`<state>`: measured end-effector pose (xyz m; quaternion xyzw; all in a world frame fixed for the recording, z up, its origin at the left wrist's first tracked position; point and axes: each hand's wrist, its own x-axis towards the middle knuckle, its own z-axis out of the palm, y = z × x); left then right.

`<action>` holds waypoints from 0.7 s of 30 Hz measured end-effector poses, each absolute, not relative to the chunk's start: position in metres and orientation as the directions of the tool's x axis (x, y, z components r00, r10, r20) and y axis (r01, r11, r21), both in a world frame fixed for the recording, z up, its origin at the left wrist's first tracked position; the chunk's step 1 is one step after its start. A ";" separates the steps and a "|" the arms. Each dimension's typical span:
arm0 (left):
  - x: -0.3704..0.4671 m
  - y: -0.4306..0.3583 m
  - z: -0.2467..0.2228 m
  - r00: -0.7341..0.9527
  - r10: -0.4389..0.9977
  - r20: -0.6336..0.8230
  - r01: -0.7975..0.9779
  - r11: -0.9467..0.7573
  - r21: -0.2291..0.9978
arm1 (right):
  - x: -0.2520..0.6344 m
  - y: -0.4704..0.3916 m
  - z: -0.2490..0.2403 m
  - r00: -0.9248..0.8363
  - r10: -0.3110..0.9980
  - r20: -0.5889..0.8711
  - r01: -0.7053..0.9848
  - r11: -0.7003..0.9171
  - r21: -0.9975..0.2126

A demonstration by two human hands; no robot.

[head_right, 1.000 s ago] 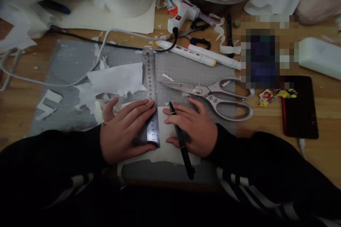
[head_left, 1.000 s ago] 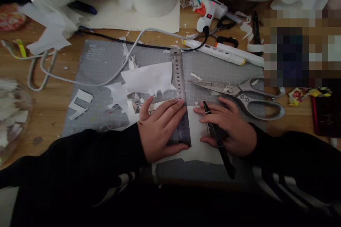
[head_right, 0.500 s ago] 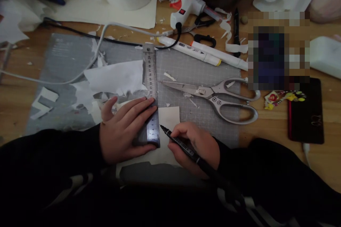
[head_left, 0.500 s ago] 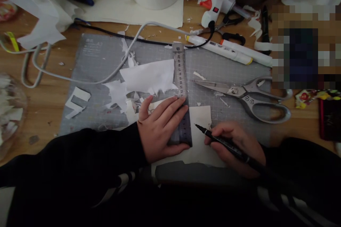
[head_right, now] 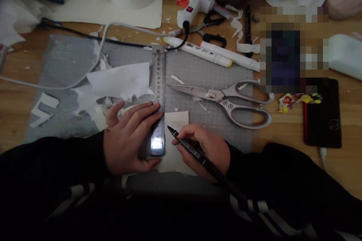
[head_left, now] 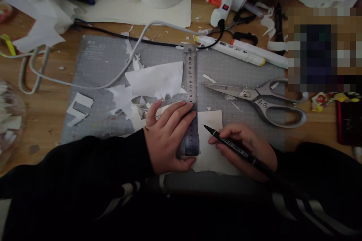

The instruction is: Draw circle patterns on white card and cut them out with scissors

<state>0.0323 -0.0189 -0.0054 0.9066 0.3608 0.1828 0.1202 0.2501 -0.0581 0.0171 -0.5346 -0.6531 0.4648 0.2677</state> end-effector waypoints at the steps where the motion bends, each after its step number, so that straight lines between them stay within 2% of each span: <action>1: 0.032 -0.019 -0.004 0.676 0.700 0.230 0.612 -0.707 0.355 | 0.250 -0.058 0.017 -0.288 0.948 -0.137 0.444 0.006 -0.896; 5: 0.032 -0.019 0.003 0.702 0.689 0.182 0.613 -0.714 0.339 | 0.252 -0.059 0.017 -0.302 0.943 -0.142 0.479 0.022 -0.878; 13: 0.030 -0.020 0.002 0.726 0.663 0.184 0.589 -0.737 0.330 | 0.252 -0.058 0.017 -0.292 0.946 -0.144 0.500 0.023 -0.866; 16: 0.032 -0.020 0.000 0.723 0.665 0.186 0.601 -0.739 0.305 | 0.251 -0.060 0.018 -0.270 0.961 -0.050 0.518 0.101 -0.850; 21: 0.036 -0.023 -0.004 0.691 0.685 0.234 0.635 -0.728 0.258 | 0.249 -0.062 0.017 -0.255 0.959 0.126 0.610 0.260 -0.749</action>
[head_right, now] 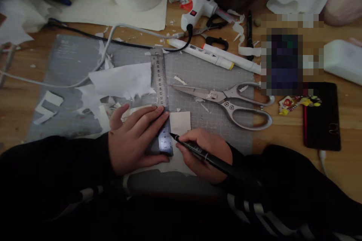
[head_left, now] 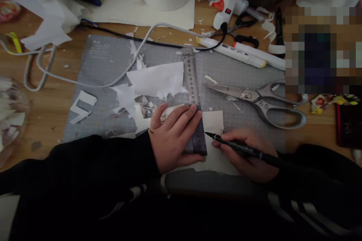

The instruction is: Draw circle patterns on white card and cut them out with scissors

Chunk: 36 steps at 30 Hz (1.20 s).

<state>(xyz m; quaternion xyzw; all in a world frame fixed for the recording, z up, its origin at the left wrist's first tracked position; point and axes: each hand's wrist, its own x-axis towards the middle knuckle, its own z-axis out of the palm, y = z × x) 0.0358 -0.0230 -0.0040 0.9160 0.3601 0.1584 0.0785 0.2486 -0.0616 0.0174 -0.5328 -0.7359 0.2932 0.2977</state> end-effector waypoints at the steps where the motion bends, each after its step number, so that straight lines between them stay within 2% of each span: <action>1: 0.036 -0.024 -0.004 0.689 0.682 0.247 0.635 -0.731 0.248 | 0.248 -0.061 0.017 -0.257 0.954 0.153 0.612 0.283 -0.739; 6: 0.036 -0.023 -0.002 0.689 0.695 0.208 0.640 -0.717 0.277 | 0.250 -0.058 0.018 -0.280 0.946 0.164 0.635 0.310 -0.707; 12: 0.033 -0.021 0.001 0.690 0.703 0.171 0.644 -0.705 0.299 | 0.251 -0.062 0.009 -0.262 0.955 0.143 0.587 0.275 -0.762; 36: 0.034 -0.018 -0.002 0.684 0.702 0.197 0.641 -0.708 0.298 | 0.251 -0.062 0.000 -0.253 0.952 0.175 0.577 0.293 -0.762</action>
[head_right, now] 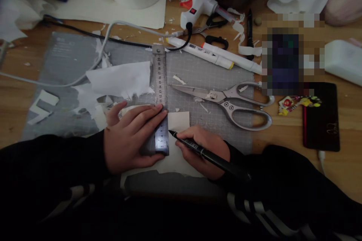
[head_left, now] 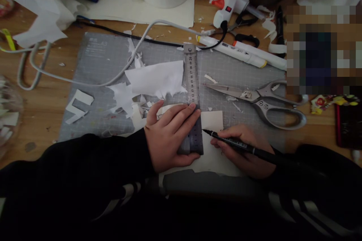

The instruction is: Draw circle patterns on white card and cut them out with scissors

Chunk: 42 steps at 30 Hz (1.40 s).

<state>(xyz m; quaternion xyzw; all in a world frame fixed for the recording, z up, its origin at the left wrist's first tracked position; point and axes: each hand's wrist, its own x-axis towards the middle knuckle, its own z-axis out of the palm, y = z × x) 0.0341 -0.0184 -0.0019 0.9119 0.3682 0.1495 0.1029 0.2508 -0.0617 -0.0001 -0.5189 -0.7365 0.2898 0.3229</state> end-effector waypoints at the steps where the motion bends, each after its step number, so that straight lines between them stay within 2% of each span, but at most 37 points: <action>1: 0.034 -0.018 -0.002 0.686 0.700 0.197 0.639 -0.710 0.296 | 0.251 -0.061 0.000 -0.255 0.949 0.185 0.572 0.302 -0.763; 7: 0.033 -0.018 -0.002 0.696 0.689 0.201 0.632 -0.721 0.286 | 0.250 -0.059 0.004 -0.281 0.945 0.166 0.574 0.304 -0.761; 13: 0.033 -0.017 -0.001 0.700 0.689 0.190 0.637 -0.722 0.271 | 0.248 -0.059 0.002 -0.271 0.936 0.225 0.572 0.344 -0.745; 19: 0.032 -0.016 0.001 0.714 0.677 0.177 0.634 -0.733 0.248 | 0.249 -0.052 0.014 -0.392 0.909 0.144 0.594 0.370 -0.714; 23: 0.032 -0.016 0.001 0.720 0.673 0.170 0.633 -0.737 0.239 | 0.251 -0.051 0.013 -0.449 0.880 0.156 0.558 0.412 -0.720; 29: 0.032 -0.016 0.000 0.725 0.666 0.179 0.632 -0.745 0.213 | 0.250 -0.057 0.008 -0.398 0.877 0.268 0.531 0.459 -0.712; 42: 0.032 -0.016 -0.001 0.729 0.659 0.185 0.625 -0.751 0.214 | 0.251 -0.060 0.010 -0.498 0.819 0.284 0.371 0.498 -0.784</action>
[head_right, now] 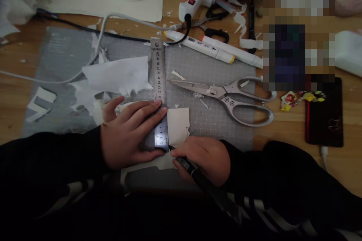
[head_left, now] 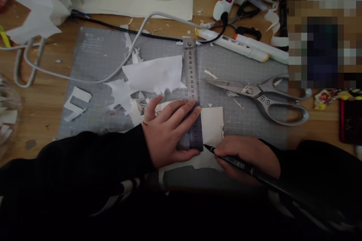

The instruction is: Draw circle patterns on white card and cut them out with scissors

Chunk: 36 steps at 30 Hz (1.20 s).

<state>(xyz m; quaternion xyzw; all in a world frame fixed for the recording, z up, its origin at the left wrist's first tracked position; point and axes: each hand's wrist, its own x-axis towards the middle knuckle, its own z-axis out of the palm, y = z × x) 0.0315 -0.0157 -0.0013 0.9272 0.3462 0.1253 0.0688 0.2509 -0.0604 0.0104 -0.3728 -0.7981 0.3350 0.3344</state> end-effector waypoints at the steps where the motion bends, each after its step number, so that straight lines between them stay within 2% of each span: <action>1: 0.032 -0.016 -0.001 0.730 0.658 0.184 0.624 -0.752 0.213 | 0.251 -0.061 0.011 -0.504 0.815 0.285 0.359 0.498 -0.789; 10: 0.031 -0.017 -0.002 0.718 0.670 0.190 0.630 -0.741 0.233 | 0.251 -0.067 0.011 -0.509 0.816 0.273 0.388 0.501 -0.773; 13: 0.031 -0.016 -0.002 0.721 0.668 0.187 0.626 -0.742 0.239 | 0.253 -0.064 0.014 -0.471 0.829 0.300 0.290 0.467 -0.835; 17: 0.032 -0.015 -0.003 0.722 0.657 0.217 0.613 -0.753 0.239 | 0.256 -0.059 0.019 -0.352 0.905 0.240 0.218 0.328 -0.919; 21: 0.032 -0.013 0.001 0.726 0.616 0.304 0.586 -0.787 0.195 | 0.257 -0.056 0.019 -0.280 0.940 0.194 0.295 0.277 -0.915; 25: 0.030 -0.012 0.006 0.750 0.545 0.374 0.534 -0.833 0.143 | 0.257 -0.055 0.016 -0.279 0.944 0.177 0.405 0.283 -0.870; 30: 0.029 -0.014 0.003 0.727 0.521 0.448 0.459 -0.853 0.248 | 0.257 -0.051 0.017 -0.300 0.941 0.157 0.481 0.291 -0.827; 36: 0.029 -0.016 0.004 0.787 0.486 0.381 0.409 -0.872 0.268 | 0.256 -0.048 0.014 -0.321 0.927 0.197 0.531 0.348 -0.772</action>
